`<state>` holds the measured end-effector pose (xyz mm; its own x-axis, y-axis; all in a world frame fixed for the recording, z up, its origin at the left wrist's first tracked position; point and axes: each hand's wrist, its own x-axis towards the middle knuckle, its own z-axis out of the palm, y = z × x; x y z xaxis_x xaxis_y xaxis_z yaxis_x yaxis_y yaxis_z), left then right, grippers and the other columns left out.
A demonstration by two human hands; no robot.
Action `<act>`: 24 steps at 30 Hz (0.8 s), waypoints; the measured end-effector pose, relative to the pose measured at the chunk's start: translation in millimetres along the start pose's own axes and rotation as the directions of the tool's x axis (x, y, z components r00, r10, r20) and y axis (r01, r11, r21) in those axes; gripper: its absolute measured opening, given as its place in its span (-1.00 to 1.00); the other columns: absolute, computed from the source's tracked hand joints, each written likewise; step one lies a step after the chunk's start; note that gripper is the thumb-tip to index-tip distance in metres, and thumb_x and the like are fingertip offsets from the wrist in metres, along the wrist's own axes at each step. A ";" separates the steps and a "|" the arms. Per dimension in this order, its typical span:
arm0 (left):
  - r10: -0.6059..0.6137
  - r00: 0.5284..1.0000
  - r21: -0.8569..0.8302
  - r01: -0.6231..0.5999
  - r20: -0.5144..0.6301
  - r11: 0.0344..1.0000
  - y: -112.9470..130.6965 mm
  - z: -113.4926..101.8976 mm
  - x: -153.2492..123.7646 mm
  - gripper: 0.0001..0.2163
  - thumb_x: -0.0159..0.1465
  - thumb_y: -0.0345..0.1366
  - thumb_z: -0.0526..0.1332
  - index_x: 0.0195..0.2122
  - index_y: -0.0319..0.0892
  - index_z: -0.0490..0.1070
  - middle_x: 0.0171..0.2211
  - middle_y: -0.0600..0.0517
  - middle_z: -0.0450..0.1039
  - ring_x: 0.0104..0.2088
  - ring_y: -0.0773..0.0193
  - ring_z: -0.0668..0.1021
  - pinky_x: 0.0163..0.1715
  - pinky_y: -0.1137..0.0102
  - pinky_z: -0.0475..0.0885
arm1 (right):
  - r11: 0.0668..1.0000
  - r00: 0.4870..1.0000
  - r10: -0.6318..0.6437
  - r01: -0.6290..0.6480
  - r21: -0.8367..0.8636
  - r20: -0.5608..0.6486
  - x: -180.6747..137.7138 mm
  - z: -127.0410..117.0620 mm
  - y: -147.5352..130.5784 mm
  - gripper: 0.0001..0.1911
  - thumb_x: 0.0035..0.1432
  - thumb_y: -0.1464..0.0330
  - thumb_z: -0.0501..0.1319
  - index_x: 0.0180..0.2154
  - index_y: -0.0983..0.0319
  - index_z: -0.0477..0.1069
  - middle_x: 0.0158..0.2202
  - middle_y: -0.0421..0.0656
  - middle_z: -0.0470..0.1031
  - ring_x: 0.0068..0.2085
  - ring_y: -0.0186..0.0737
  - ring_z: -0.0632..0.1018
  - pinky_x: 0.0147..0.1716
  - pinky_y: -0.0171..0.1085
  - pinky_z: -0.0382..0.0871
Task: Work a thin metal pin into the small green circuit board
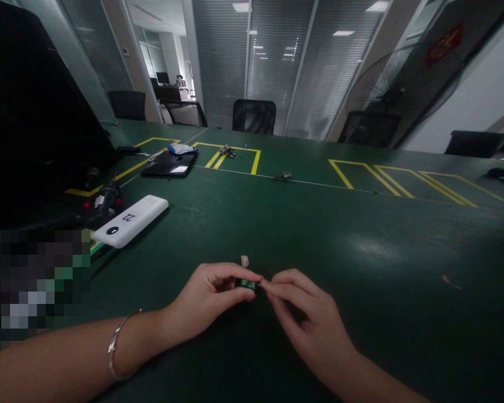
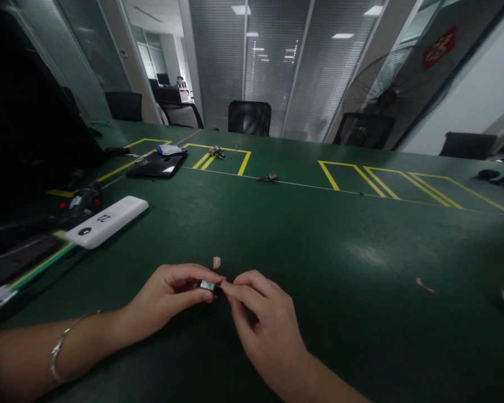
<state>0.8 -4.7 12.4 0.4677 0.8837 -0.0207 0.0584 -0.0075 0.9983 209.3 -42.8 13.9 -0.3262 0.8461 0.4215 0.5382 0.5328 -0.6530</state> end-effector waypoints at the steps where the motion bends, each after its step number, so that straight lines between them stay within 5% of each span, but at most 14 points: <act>1: -0.006 1.000 -0.005 0.005 -0.008 1.000 -0.3 0.1 0.1 -0.77 0.15 -0.36 0.37 -0.14 -0.18 0.60 -0.22 -0.05 0.63 -0.24 0.16 0.61 -0.19 0.29 0.53 | 1.000 1.000 0.003 -0.003 -0.006 0.003 0.2 0.1 0.5 -0.76 0.26 0.51 0.13 -0.14 0.20 0.54 -0.27 -0.11 0.52 -0.30 -0.24 0.55 -0.36 -0.28 0.43; 9: -0.021 1.000 -0.070 0.020 -0.012 0.997 -3.1 0.4 2.5 -0.77 0.13 -0.38 0.38 -0.16 -0.19 0.60 -0.22 -0.05 0.63 -0.20 0.18 0.61 -0.15 0.30 0.50 | 0.996 0.999 -0.039 0.041 -0.077 0.024 -0.8 -0.6 3.0 -0.73 0.26 0.51 0.14 -0.11 0.18 0.54 -0.25 -0.11 0.55 -0.29 -0.22 0.55 -0.33 -0.25 0.45; 17: -0.074 0.996 -0.161 0.080 0.044 0.984 -6.0 -1.1 4.8 -0.76 0.13 -0.40 0.39 -0.15 -0.19 0.60 -0.34 0.00 0.64 -0.39 0.33 0.60 -0.31 0.44 0.47 | 0.995 0.997 -0.070 0.071 -0.066 0.019 -1.3 -0.1 4.1 -0.73 0.25 0.53 0.15 -0.11 0.20 0.54 -0.23 -0.10 0.56 -0.27 -0.21 0.56 -0.32 -0.23 0.46; 24: -0.099 0.995 -0.230 0.093 -0.015 0.969 -6.3 0.0 5.9 -0.73 0.13 -0.39 0.40 -0.11 -0.14 0.59 -0.11 -0.02 0.61 -0.17 0.25 0.60 -0.14 0.39 0.49 | 0.999 1.000 -0.022 0.021 0.046 0.003 -0.9 -0.1 2.4 -0.72 0.24 0.53 0.15 -0.07 0.16 0.48 -0.21 -0.13 0.55 -0.21 -0.22 0.57 -0.26 -0.23 0.48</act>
<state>3.2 0.6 5.9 0.4465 0.8868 -0.1191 -0.1026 0.1829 0.9778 210.9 -42.3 12.0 -0.3405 0.8345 0.4332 0.4951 0.5508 -0.6719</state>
